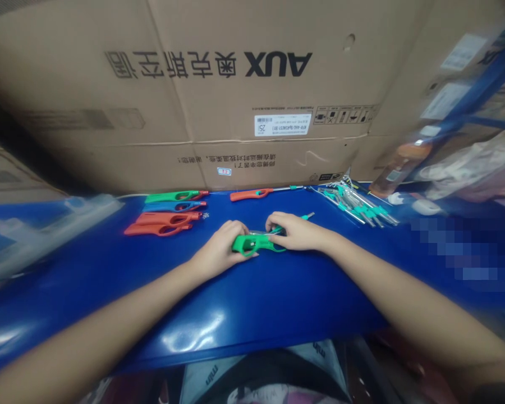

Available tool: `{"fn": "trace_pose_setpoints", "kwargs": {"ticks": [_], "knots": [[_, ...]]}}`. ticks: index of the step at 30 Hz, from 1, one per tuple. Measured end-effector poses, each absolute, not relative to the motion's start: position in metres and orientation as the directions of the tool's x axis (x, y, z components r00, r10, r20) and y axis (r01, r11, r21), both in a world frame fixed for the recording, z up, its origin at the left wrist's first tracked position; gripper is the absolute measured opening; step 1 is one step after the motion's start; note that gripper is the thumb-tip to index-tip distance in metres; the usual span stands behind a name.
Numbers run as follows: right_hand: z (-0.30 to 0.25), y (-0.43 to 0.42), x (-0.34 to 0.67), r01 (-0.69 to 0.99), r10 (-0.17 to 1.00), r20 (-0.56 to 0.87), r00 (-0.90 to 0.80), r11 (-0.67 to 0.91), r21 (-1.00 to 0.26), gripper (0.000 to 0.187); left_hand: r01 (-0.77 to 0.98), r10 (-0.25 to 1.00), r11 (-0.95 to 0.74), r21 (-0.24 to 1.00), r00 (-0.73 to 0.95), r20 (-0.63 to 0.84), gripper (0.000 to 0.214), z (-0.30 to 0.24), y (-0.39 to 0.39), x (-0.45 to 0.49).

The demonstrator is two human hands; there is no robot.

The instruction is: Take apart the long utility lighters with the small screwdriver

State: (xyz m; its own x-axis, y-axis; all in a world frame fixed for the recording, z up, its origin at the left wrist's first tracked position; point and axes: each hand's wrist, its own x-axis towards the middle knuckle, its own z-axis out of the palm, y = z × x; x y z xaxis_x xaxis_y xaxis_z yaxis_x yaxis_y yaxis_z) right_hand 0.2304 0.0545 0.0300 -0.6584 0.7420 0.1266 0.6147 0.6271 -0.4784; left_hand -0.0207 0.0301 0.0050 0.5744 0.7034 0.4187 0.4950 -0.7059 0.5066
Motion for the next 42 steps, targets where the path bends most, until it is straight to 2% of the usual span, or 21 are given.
{"fn": "trace_pose_setpoints", "kwargs": {"ticks": [3, 8, 13, 16, 21, 24, 28, 32, 36, 39, 42], "knots": [[0.03, 0.054, 0.229, 0.644, 0.769, 0.106, -0.631, 0.595, -0.481, 0.014, 0.441, 0.661, -0.735, 0.514, 0.635, 0.4, 0.022, 0.003, 0.033, -0.022], [0.024, 0.053, 0.217, 0.721, 0.839, 0.1, -0.535, 0.515, -0.463, 0.018, 0.41, 0.629, -0.744, 0.527, 0.697, 0.345, 0.02, 0.008, 0.032, -0.023], [0.034, 0.057, 0.232, 0.788, 0.859, 0.016, -0.511, 0.475, -0.392, 0.012, 0.468, 0.613, -0.746, 0.473, 0.76, 0.216, 0.019, 0.028, 0.03, -0.033], [0.045, 0.061, 0.251, 0.841, 0.874, -0.059, -0.482, 0.442, -0.313, 0.013, 0.568, 0.674, -0.704, 0.426, 0.723, 0.151, 0.027, 0.038, 0.033, -0.046], [0.048, 0.064, 0.26, 0.9, 0.909, -0.086, -0.408, 0.384, -0.207, 0.009, 0.7, 0.775, -0.627, 0.343, 0.605, 0.184, 0.04, 0.039, 0.035, -0.053], [0.041, 0.068, 0.258, 0.9, 0.911, -0.06, -0.408, 0.391, -0.191, 0.007, 0.719, 0.796, -0.603, 0.346, 0.569, 0.205, 0.039, 0.031, 0.031, -0.044], [0.037, 0.079, 0.267, 0.913, 0.932, 0.019, -0.362, 0.359, -0.193, 0.011, 0.657, 0.786, -0.611, 0.441, 0.568, 0.244, 0.032, 0.02, 0.027, -0.033], [0.042, 0.098, 0.297, 0.971, 0.977, 0.176, -0.117, 0.15, -0.187, 0.019, 0.583, 0.733, -0.67, 0.459, 0.618, 0.285, 0.027, 0.016, 0.025, -0.03], [0.046, 0.115, 0.334, 0.973, 0.948, 0.271, 0.168, -0.116, -0.197, 0.028, 0.554, 0.726, -0.679, 0.482, 0.605, 0.327, 0.025, 0.018, 0.025, -0.031], [0.042, 0.12, 0.349, 0.963, 0.929, 0.289, 0.231, -0.176, -0.203, 0.032, 0.542, 0.72, -0.687, 0.484, 0.597, 0.354, 0.027, 0.019, 0.023, -0.03], [0.035, 0.118, 0.345, 0.972, 0.923, 0.329, 0.199, -0.143, -0.189, 0.05, 0.52, 0.7, -0.705, 0.482, 0.622, 0.352, 0.027, 0.021, 0.021, -0.028]]}}
